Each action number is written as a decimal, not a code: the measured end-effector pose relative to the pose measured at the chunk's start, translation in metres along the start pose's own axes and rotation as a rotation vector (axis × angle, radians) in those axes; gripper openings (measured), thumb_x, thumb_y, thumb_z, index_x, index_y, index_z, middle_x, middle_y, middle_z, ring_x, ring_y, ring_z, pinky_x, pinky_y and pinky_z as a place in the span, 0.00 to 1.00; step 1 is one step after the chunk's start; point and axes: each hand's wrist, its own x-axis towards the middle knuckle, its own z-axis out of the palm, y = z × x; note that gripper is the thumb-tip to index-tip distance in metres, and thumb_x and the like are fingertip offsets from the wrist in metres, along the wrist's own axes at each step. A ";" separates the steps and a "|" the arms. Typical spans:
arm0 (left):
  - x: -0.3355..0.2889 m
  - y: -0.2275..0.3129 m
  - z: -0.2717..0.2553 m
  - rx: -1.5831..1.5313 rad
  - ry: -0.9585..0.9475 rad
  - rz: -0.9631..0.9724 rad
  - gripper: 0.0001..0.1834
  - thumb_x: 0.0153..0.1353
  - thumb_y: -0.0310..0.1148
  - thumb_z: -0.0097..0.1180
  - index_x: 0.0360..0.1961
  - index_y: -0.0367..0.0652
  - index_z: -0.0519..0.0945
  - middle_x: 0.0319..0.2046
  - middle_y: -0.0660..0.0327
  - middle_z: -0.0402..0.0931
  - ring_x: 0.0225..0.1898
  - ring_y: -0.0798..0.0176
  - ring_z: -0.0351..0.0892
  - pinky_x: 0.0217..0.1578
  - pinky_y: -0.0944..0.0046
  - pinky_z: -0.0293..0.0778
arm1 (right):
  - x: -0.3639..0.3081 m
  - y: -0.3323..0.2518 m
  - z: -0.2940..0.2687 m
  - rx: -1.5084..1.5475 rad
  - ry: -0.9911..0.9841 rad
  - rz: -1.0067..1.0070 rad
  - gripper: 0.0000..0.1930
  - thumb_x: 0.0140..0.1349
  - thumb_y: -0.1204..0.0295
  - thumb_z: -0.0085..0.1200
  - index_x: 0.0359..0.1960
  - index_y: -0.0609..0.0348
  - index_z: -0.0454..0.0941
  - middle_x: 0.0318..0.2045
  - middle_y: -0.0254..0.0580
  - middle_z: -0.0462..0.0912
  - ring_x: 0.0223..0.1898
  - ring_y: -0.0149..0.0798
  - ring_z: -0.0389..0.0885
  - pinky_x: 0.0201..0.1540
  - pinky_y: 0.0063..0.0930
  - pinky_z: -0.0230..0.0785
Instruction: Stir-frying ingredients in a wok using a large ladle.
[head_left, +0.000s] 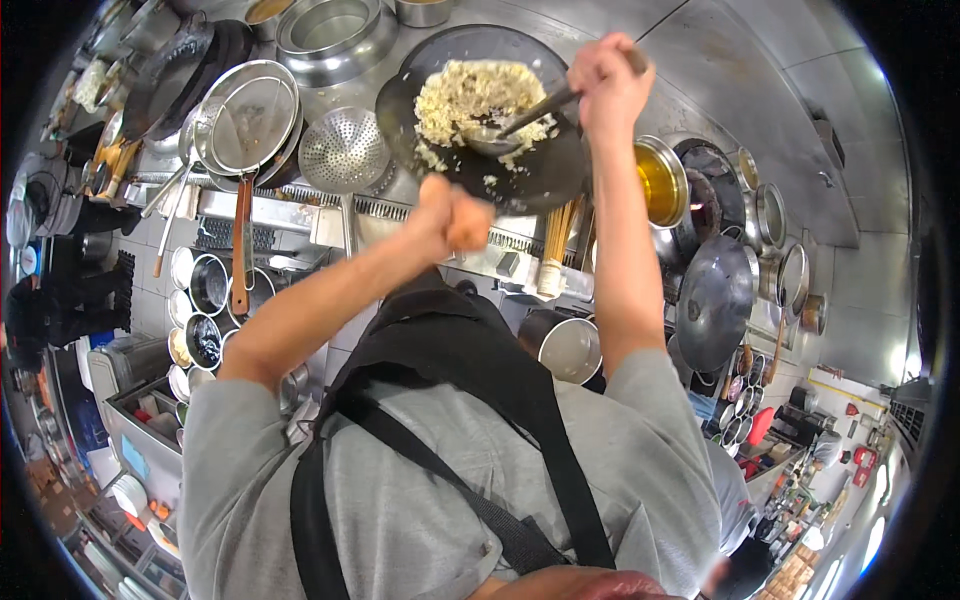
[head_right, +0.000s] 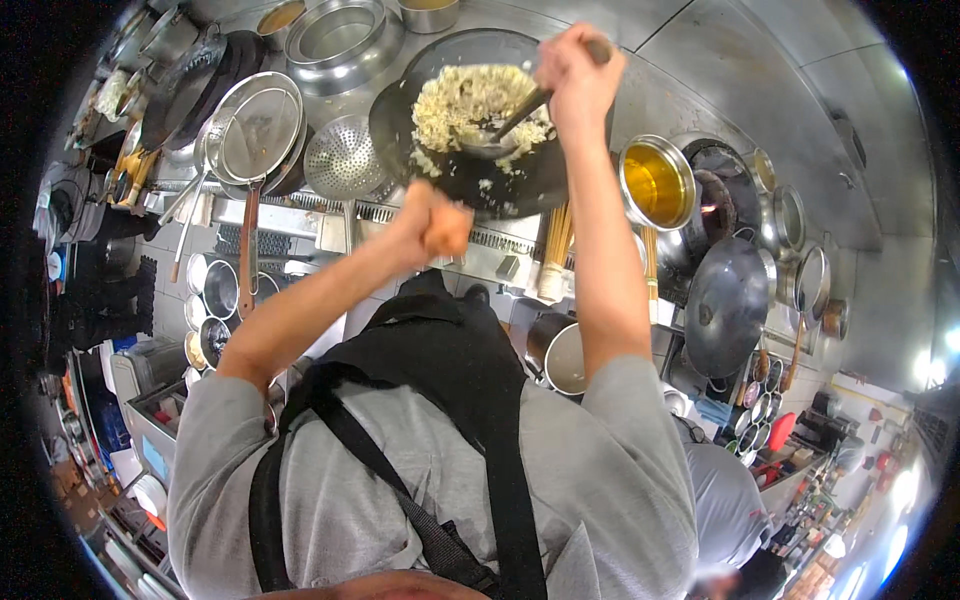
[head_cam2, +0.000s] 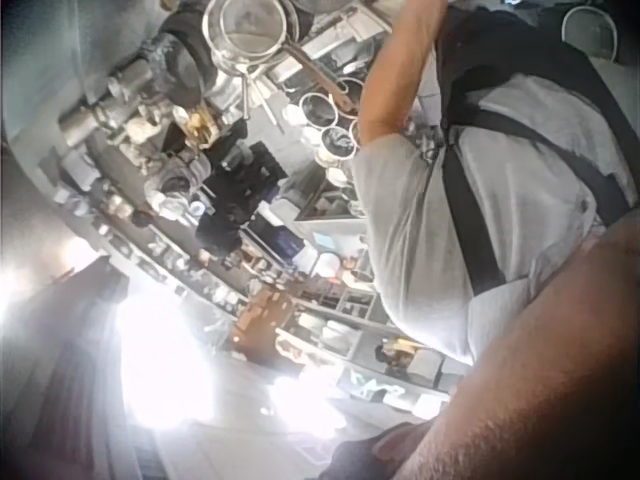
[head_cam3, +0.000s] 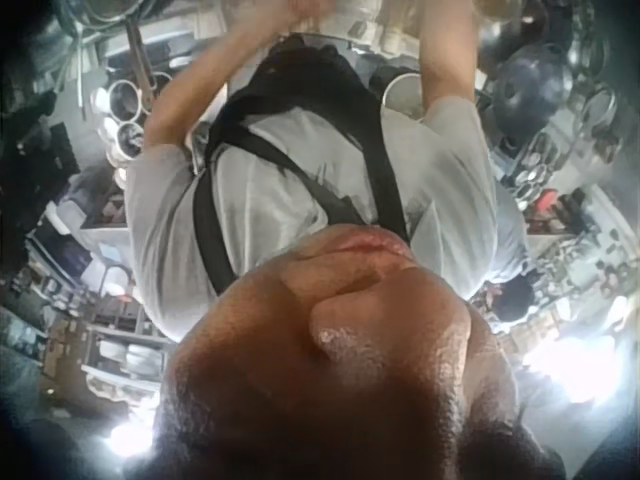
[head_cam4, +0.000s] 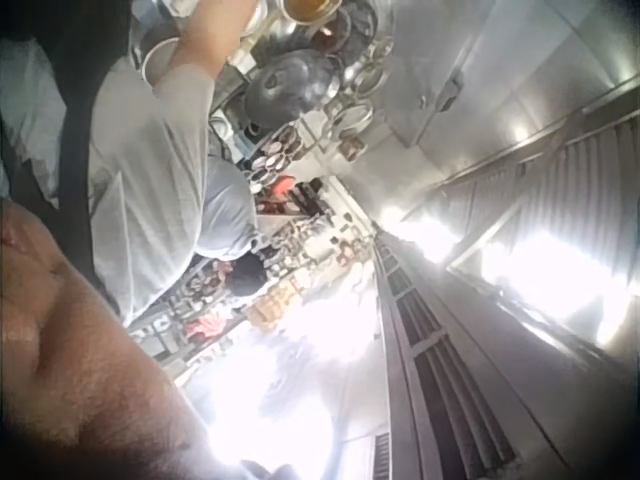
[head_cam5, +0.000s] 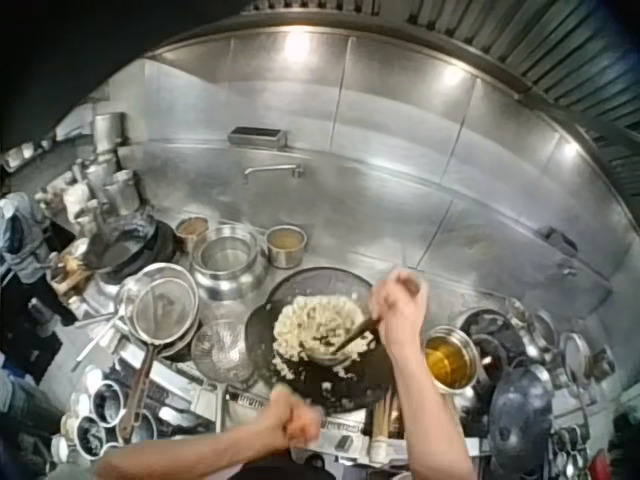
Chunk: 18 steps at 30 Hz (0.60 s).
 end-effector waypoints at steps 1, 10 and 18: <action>0.014 0.013 0.011 0.100 0.367 0.076 0.19 0.63 0.44 0.39 0.24 0.40 0.70 0.20 0.56 0.73 0.16 0.58 0.70 0.16 0.60 0.63 | 0.010 -0.007 0.000 0.045 -0.033 0.026 0.06 0.53 0.84 0.45 0.20 0.63 0.68 0.15 0.34 0.67 0.13 0.29 0.60 0.19 0.25 0.56; -0.006 -0.019 -0.130 0.172 0.928 0.229 0.12 0.65 0.36 0.45 0.33 0.39 0.75 0.29 0.52 0.78 0.29 0.50 0.82 0.24 0.45 0.78 | 0.011 -0.025 0.024 0.078 -0.202 -0.236 0.06 0.55 0.82 0.45 0.22 0.60 0.65 0.13 0.32 0.61 0.15 0.28 0.57 0.18 0.24 0.51; 0.061 0.046 -0.116 0.277 0.834 0.442 0.10 0.61 0.31 0.52 0.39 0.35 0.74 0.31 0.53 0.77 0.29 0.56 0.81 0.25 0.53 0.77 | -0.020 -0.173 0.042 -0.034 -0.082 -0.332 0.25 0.58 0.50 0.40 0.10 0.53 0.60 0.07 0.29 0.53 0.10 0.27 0.45 0.16 0.26 0.39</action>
